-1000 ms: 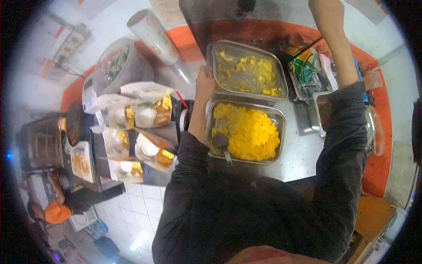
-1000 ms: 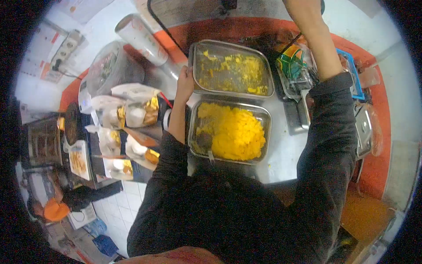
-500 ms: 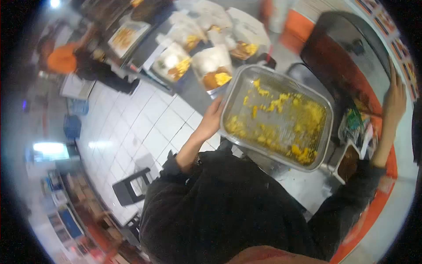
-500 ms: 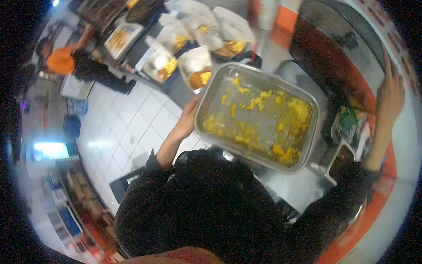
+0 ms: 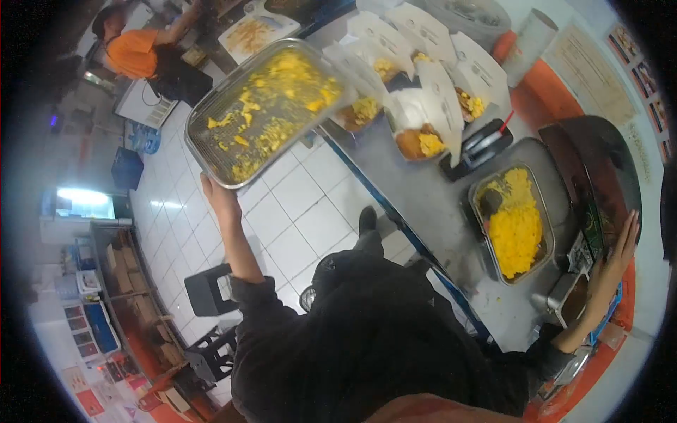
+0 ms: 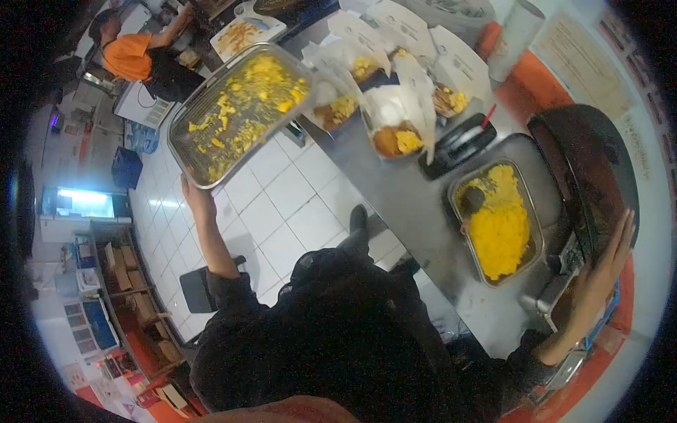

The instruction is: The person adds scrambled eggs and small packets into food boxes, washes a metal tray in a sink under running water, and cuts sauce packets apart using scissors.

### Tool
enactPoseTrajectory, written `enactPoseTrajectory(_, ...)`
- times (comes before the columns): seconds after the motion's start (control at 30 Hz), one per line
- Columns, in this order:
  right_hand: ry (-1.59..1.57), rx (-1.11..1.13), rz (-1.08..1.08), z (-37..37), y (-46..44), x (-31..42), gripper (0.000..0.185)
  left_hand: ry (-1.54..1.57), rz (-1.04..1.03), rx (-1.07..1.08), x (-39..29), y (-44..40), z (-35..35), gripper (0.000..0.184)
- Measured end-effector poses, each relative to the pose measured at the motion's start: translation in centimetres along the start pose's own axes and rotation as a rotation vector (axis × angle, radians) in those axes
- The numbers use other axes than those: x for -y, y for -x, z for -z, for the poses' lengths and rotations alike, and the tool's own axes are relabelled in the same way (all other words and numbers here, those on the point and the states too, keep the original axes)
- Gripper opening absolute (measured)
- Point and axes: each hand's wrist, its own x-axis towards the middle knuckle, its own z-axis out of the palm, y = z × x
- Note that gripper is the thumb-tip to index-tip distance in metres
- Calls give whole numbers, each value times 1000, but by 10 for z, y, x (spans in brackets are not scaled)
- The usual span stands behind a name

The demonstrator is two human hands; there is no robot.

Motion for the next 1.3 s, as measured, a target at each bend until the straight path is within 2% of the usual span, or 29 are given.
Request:
enactPoseTrajectory(0.07, 23, 7, -33, -5, -5, 15, 82, -223, -97, -120, 36, -68, 8, 25)
enactPoseTrajectory(0.1, 44, 3, -77, -7, -8, 25, 82, -239, -76, -154, 50, -96, 1, 23)
enactPoseTrajectory(0.13, 66, 1, -120, -10, -11, 33, 82, -318, -198, -201, 82, -133, 2, 29)
enactPoseTrajectory(0.17, 69, -11, -140, -13, -14, 35, 70, -431, -252, -255, 103, -157, -6, 31)
enactPoseTrajectory(0.2, 77, -17, -146, -18, -19, 37, 70, -542, -303, -308, 117, -178, -18, 33)
enactPoseTrajectory(0.27, -40, -41, -143, -24, -22, 39, 66, -512, -277, -324, 144, -213, -44, 35)
enactPoseTrajectory(0.33, 65, -22, -161, -26, -28, 52, 65, -492, -242, -296, 173, -235, -68, 37)
enactPoseTrajectory(0.4, 161, 0, -116, -28, -24, 43, 66, -550, -76, -325, 207, -258, -88, 39)
enactPoseTrajectory(0.43, 173, 15, -81, -28, -19, 30, 67, -559, -194, -265, 278, -298, -74, 39)
enactPoseTrajectory(0.47, 223, 57, -146, -19, -25, 55, 69, -457, -153, -167, 308, -312, -82, 35)
enactPoseTrajectory(0.5, 107, 22, -109, -26, -17, 34, 75, -270, -97, -52, 327, -318, -84, 33)
enactPoseTrajectory(0.57, 197, 46, -205, -23, -16, 43, 83, 52, -1, 167, 359, -333, -89, 31)
enactPoseTrajectory(0.6, 204, 48, -260, -21, -20, 50, 84, -151, 52, 197, 407, -378, -76, 32)
enactPoseTrajectory(0.67, 245, 39, -274, -20, -16, 50, 86, -244, -94, 277, 369, -357, -78, 29)
enactPoseTrajectory(0.73, 283, 32, -279, -19, -11, 57, 87, -317, -327, 233, 304, -312, -83, 27)
enactPoseTrajectory(0.8, 297, 12, -263, -22, -11, 58, 89, -340, -541, -61, 198, -199, -118, 22)
enactPoseTrajectory(0.87, 310, 44, -263, -23, -8, 59, 89, -113, -373, 310, 150, -125, -138, 15)
enactPoseTrajectory(0.9, 270, 35, -265, -22, -7, 60, 90, -143, -216, 440, 123, -72, -156, 14)
enactPoseTrajectory(0.93, 269, 39, -267, -21, -7, 60, 90, -188, -370, 708, 137, -38, -160, 17)
enactPoseTrajectory(0.97, 248, 4, -235, -22, -9, 61, 89, 63, 171, 979, 132, 16, -173, 20)
enactPoseTrajectory(1.0, 226, -35, -202, -22, -11, 61, 88, 153, 291, 1312, 128, 62, -188, 24)
enactPoseTrajectory(1.03, 162, -13, -227, -20, -10, 64, 90, -17, 511, 1594, 130, 102, -202, 27)
enactPoseTrajectory(1.07, 161, -18, -227, -20, -8, 63, 90, -79, 497, 1679, 123, 141, -219, 29)
enactPoseTrajectory(1.13, 209, -29, -198, -21, 3, 53, 91, -122, 513, 1651, 166, 192, -248, 28)
enactPoseTrajectory(1.23, 174, 12, -238, -25, 30, 32, 91, -151, 577, 1620, 194, 218, -290, 28)
enactPoseTrajectory(1.3, 151, 42, -261, -24, 42, 30, 91, -155, 551, 1568, 180, 230, -292, 28)
